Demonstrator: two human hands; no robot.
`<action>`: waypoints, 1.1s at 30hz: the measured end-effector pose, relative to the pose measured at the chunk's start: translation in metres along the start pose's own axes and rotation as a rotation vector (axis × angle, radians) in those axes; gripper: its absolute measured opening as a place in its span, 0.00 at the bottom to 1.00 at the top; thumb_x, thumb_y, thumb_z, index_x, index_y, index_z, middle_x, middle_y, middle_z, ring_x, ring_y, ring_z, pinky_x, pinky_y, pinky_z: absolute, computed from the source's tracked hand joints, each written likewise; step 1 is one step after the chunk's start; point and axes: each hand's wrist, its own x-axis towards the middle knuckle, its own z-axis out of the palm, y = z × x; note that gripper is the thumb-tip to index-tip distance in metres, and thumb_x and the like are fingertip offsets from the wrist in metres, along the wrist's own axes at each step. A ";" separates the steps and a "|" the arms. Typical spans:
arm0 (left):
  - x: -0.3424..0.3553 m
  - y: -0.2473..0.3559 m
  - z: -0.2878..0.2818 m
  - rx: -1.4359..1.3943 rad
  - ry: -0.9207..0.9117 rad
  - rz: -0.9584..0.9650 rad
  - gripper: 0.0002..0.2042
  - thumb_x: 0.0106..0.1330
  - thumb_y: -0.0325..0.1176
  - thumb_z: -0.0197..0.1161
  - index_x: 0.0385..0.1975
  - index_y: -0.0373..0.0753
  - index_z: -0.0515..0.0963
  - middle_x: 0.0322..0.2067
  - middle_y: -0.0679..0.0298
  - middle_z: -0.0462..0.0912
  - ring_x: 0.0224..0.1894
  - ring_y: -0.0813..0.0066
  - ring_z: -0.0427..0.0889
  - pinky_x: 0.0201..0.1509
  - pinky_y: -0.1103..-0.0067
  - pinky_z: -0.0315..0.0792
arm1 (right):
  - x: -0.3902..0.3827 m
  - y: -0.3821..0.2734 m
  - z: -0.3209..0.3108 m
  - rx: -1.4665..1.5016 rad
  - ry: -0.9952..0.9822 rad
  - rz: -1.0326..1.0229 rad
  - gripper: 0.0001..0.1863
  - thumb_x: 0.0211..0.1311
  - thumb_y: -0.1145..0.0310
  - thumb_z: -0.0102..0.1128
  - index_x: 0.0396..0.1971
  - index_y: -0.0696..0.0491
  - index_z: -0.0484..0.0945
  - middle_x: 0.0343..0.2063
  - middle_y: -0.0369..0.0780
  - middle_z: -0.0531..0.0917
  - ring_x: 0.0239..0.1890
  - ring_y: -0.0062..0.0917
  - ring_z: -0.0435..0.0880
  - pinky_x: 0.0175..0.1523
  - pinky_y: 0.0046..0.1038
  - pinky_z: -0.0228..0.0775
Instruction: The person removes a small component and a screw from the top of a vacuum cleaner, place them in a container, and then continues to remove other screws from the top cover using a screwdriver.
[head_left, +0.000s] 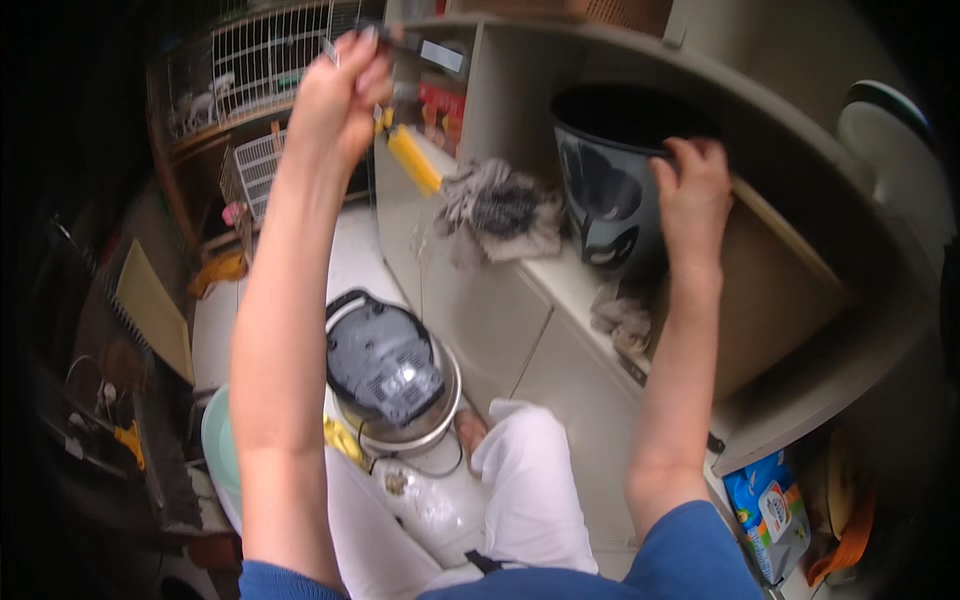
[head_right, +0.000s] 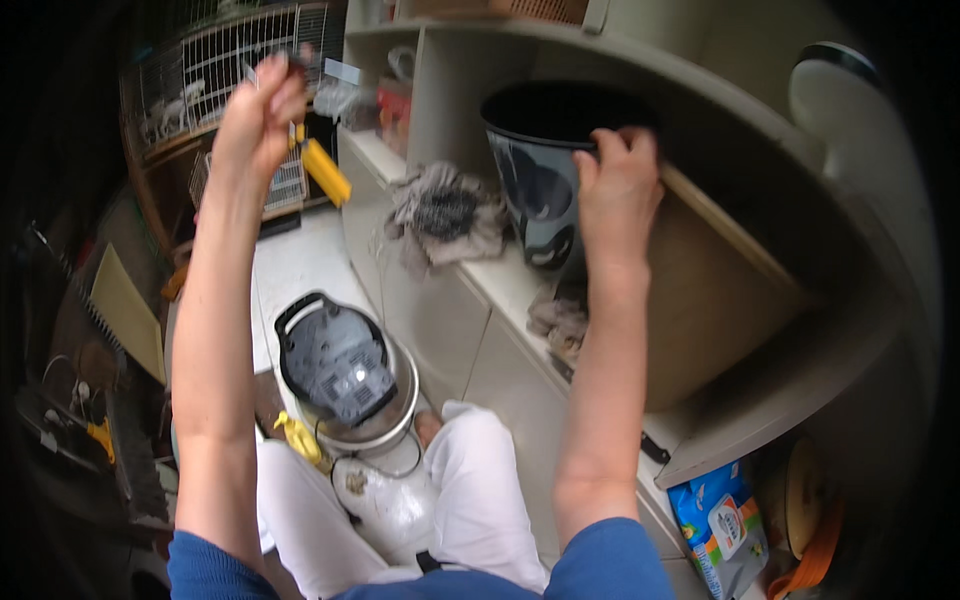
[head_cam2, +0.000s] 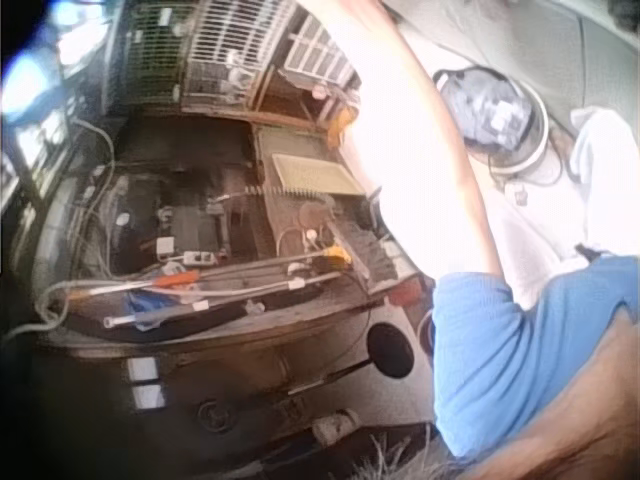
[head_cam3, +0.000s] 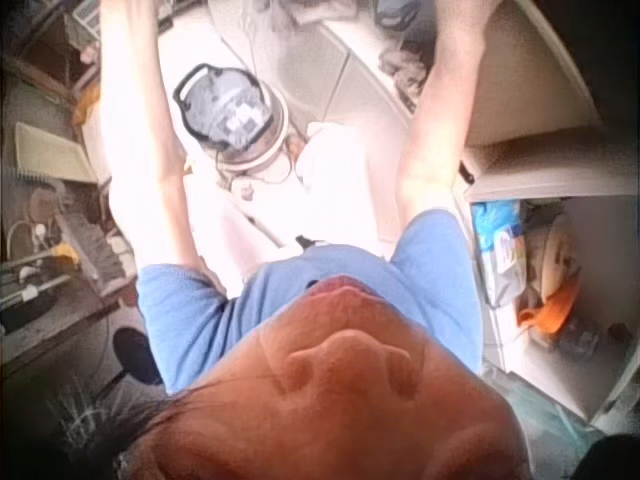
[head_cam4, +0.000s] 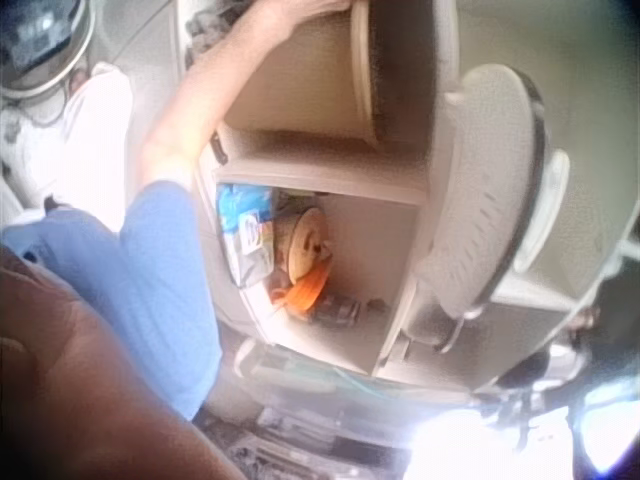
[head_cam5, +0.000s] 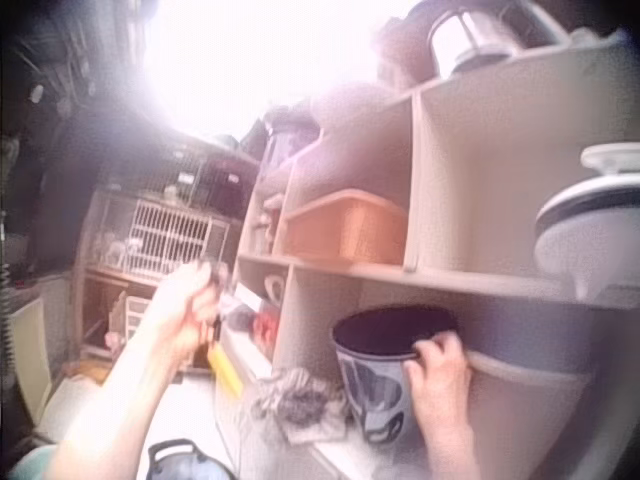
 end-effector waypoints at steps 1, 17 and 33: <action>-0.019 -0.001 0.002 0.029 0.197 -0.034 0.05 0.70 0.27 0.52 0.40 0.33 0.71 0.24 0.71 0.68 0.19 0.90 0.60 0.18 0.92 0.54 | -0.002 -0.007 0.003 -0.058 -0.038 0.058 0.14 0.56 0.70 0.61 0.44 0.54 0.78 0.45 0.46 0.76 0.43 0.45 0.79 0.46 0.40 0.73; -0.189 -0.054 -0.066 -0.148 0.539 -0.353 0.03 0.69 0.28 0.55 0.35 0.37 0.73 0.31 0.65 0.78 0.17 0.88 0.58 0.16 0.90 0.52 | 0.023 -0.006 0.040 -0.145 -0.147 0.207 0.14 0.54 0.66 0.65 0.33 0.60 0.74 0.38 0.53 0.76 0.37 0.51 0.80 0.41 0.45 0.73; -0.277 -0.066 -0.050 -0.089 0.677 -0.361 0.06 0.66 0.25 0.56 0.34 0.45 0.67 0.26 0.71 0.71 0.17 0.91 0.58 0.17 0.90 0.52 | -0.106 -0.111 0.019 0.652 -0.378 0.038 0.08 0.55 0.75 0.60 0.36 0.56 0.79 0.37 0.41 0.80 0.40 0.31 0.80 0.36 0.29 0.73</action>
